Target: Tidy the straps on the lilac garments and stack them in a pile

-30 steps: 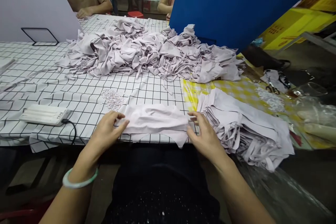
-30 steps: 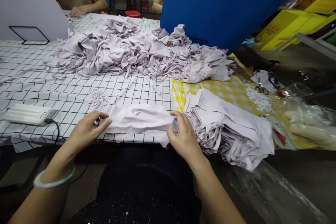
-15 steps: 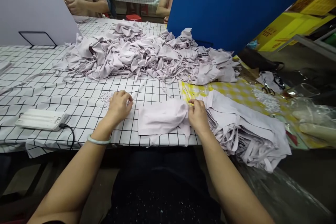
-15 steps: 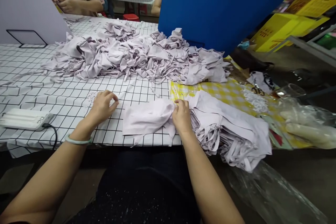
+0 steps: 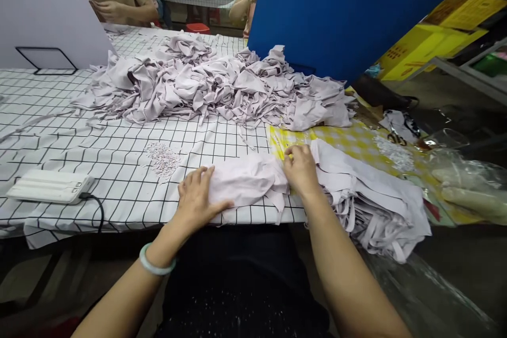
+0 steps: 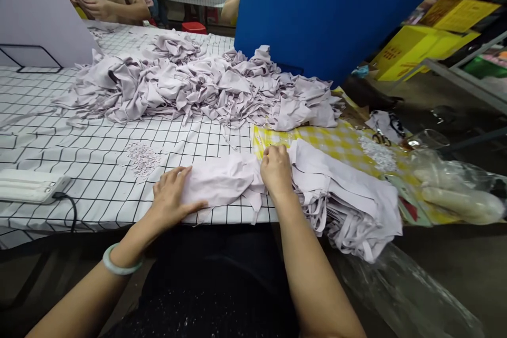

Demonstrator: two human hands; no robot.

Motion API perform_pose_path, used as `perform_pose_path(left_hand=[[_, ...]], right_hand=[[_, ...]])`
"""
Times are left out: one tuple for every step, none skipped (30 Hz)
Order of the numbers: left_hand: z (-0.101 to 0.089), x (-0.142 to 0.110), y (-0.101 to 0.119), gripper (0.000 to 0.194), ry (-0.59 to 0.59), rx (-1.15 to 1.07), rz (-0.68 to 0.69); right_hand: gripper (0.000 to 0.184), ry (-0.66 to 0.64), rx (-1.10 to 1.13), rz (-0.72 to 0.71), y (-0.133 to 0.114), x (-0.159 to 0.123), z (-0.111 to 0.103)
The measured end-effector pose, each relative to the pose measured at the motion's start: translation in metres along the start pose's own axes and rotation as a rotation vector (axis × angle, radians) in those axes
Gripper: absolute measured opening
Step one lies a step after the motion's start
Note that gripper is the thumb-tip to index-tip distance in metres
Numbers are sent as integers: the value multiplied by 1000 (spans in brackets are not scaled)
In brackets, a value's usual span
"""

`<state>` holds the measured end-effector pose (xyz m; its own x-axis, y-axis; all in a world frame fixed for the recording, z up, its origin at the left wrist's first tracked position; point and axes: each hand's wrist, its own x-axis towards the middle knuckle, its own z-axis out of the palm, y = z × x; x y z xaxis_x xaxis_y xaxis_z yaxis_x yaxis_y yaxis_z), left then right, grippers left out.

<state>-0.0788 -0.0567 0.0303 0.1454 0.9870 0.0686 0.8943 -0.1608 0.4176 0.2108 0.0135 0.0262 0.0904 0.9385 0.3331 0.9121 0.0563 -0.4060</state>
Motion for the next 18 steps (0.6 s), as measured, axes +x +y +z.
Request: perform_pose_path(left_hand=[[-5,10,-4,65,20,5,-25],[-11,21,-7,51,34,21,-33],[-15,32,-10,41,24,44,-14],[-20,42,-13,35,-20,66,38],[-23,51,-15,32,-90,80,115],[-26,58,-17,31,-168,85,195],[-28,64,-18,31,-237,82,263],[-30,69,-19,30,-284,76,305],[-31,71,-19,28,-308,71,322],[-31,73,-19,26,-313,70,319],[-31,74,-19,26,-307,70,301],[-30,75,-18,28,-292,73,269],[-28,76,-16,32,-266,78,225],[-25,77,-14,37,-233,85,173],[-23,79,-12,42,-202,92,118],[-21,81,-10,46,-177,100,68],[-20,83,-8,45,-175,105,33],[-20,85,-7,39,-199,105,22]], right_hand=[[15,-76,-15,-46,-4,-2,1],[13,-156,-43,-96,-9,-4,2],[11,-223,-77,-139,-14,-5,3],[11,-272,-112,-169,-19,-6,5],[11,-302,-139,-184,-22,-6,6],[11,-315,-149,-183,-23,-5,6],[12,-302,-141,-166,-23,-2,5],[13,-260,-121,-135,-20,2,3],[12,-188,-98,-93,-16,6,0],[11,-99,-79,-48,-11,10,-4],[9,-8,-68,-7,-6,15,-6],[8,64,-67,23,-1,19,-9],[9,108,-77,44,3,21,-9],[12,119,-94,56,6,23,-9],[14,103,-115,66,7,23,-7],[16,66,-139,78,7,23,-4],[16,12,-161,92,6,21,0],[15,-49,-175,103,5,19,4]])
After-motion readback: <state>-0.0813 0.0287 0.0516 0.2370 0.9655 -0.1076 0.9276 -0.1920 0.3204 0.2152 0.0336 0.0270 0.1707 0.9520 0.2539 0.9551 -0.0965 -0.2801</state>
